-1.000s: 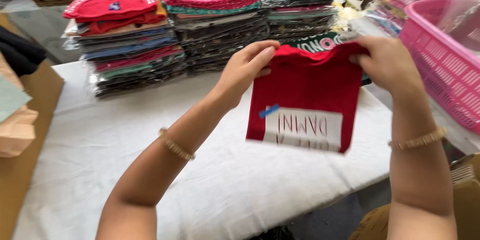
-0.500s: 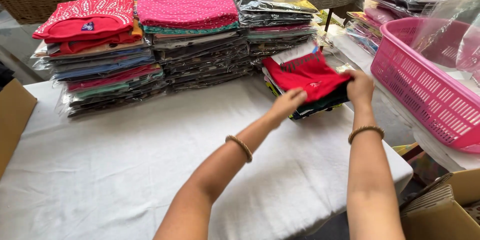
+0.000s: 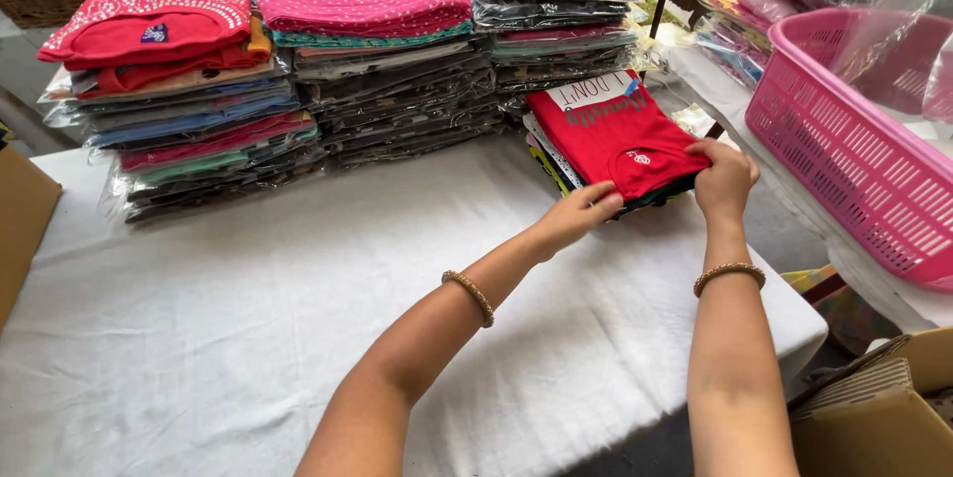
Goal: The person folds a red t-shirt, a pink and white striped top, a red pair of shorts, and a light green t-shirt on a white table. Each item is smoothed out, folded into a compact rectangle, and placed onto a growing stack of folded clothes.
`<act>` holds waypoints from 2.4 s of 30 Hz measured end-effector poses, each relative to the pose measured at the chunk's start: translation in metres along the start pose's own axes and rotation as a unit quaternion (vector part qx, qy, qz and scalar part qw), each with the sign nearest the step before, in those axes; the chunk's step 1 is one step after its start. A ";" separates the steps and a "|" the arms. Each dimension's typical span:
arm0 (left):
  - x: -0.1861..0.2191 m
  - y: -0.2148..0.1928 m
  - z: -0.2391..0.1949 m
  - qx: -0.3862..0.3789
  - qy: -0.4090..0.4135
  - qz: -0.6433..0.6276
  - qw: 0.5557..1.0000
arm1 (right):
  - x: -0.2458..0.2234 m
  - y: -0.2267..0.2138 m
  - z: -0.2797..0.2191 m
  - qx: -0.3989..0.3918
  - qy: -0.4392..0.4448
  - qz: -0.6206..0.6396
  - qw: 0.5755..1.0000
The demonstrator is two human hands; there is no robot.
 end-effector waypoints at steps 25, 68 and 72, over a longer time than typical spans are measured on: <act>0.230 -0.551 -0.441 0.529 -0.023 0.793 0.301 | -0.068 0.120 0.021 -0.127 -0.163 0.213 0.955; 0.111 -0.243 -0.246 -0.001 0.198 0.291 0.936 | -0.406 -0.089 -0.070 -0.345 -0.161 0.613 0.692; 0.120 -0.314 -0.275 0.068 0.215 0.372 0.901 | -0.336 -0.099 -0.022 -0.312 -0.052 0.638 0.702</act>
Point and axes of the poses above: each hand's wrist, its own z-axis towards the middle knuckle, its own y-axis out of the palm, x = y × z, the point moved 2 cm from there along z, towards the middle knuckle, and after that the axes turned 6 degrees about x, right-handed, at the moved point
